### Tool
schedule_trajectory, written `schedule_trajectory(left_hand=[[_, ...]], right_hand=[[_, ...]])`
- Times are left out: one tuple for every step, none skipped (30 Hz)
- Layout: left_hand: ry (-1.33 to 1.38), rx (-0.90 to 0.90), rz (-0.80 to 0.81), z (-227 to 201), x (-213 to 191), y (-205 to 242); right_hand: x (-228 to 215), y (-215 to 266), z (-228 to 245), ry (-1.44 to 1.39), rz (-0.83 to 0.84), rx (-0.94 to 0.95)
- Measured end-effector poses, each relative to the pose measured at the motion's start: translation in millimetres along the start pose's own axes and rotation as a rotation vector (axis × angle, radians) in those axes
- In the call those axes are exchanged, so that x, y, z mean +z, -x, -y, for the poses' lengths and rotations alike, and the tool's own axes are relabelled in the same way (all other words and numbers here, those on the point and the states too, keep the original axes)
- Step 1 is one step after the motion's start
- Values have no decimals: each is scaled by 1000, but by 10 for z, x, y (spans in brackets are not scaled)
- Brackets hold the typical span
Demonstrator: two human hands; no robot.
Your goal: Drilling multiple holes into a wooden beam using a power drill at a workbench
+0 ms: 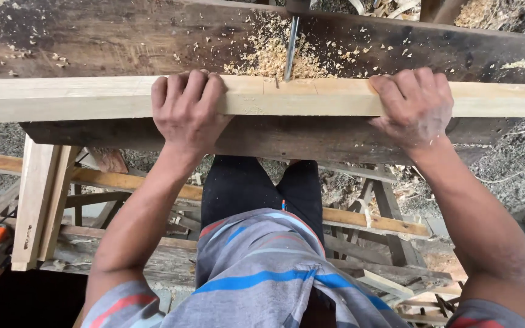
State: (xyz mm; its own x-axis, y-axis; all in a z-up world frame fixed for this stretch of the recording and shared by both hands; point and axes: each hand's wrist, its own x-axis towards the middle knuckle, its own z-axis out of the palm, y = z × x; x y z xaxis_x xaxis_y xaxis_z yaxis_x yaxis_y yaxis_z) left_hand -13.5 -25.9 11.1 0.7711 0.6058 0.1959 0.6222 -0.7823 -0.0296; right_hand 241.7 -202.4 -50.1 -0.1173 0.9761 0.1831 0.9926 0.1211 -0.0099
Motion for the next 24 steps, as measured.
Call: schedule_trajectory(left_hand=[[3,4,-6,3,9,14],[7,8,-12,8,21,26],[3,9,-21,-4,7,50],[0,4,-13,-14,2,72],[4,-1,9,-30,-17,107],[7,0,12,-37,-25,148],[7,-1,58,-42,-25,188],[8,-1,103,-45,-20,227],[13,-3,113,-67,-35,242],[17,-19,102,-88,-48,253],[19,-33,88,-98,-50,252],[21,-34,93,-88,-41,229],[24,-33,84,-87,-37,215],[27,-32,74,-86,-36,199],[29,-28,73,-78,-6,164],[25,-26,40,-66,18,128],[16,-30,9,-58,28,105],[13,-32,11,-55,15,93],[0,-24,5,-47,17,67],[-13,-16,-1,-41,19,40],[-10,-15,4,-39,17,30],[1,-13,8,-38,15,21],[12,-8,5,-30,27,1],[13,-3,4,-16,38,-20]], right_hand=[[-5,-1,0,25,6,-1],[-6,-5,-1,51,11,-2],[0,-4,-4,56,4,-2],[15,-5,-9,62,-15,-12],[7,16,2,60,-22,-20],[-22,6,-1,58,-17,-18],[-42,-11,-10,42,2,-40],[-56,-30,-20,26,21,-61],[-45,-7,-10,20,29,-62],[-31,13,-2,9,-3,-56],[-2,21,1,0,-40,-50],[12,14,-4,-3,-36,-49],[11,22,-4,10,-29,-51],[7,28,-6,24,-21,-52],[19,35,-4,26,-20,-48],[26,39,-2,35,-26,-27],[36,37,1,38,-35,-13],[43,53,9,35,-36,-15],[56,65,10,45,-40,-6],[70,79,10,56,-45,3],[60,81,11,54,-40,6],[52,85,12,51,-32,10],[54,82,9,54,-29,17],[63,69,8,56,-28,21]])
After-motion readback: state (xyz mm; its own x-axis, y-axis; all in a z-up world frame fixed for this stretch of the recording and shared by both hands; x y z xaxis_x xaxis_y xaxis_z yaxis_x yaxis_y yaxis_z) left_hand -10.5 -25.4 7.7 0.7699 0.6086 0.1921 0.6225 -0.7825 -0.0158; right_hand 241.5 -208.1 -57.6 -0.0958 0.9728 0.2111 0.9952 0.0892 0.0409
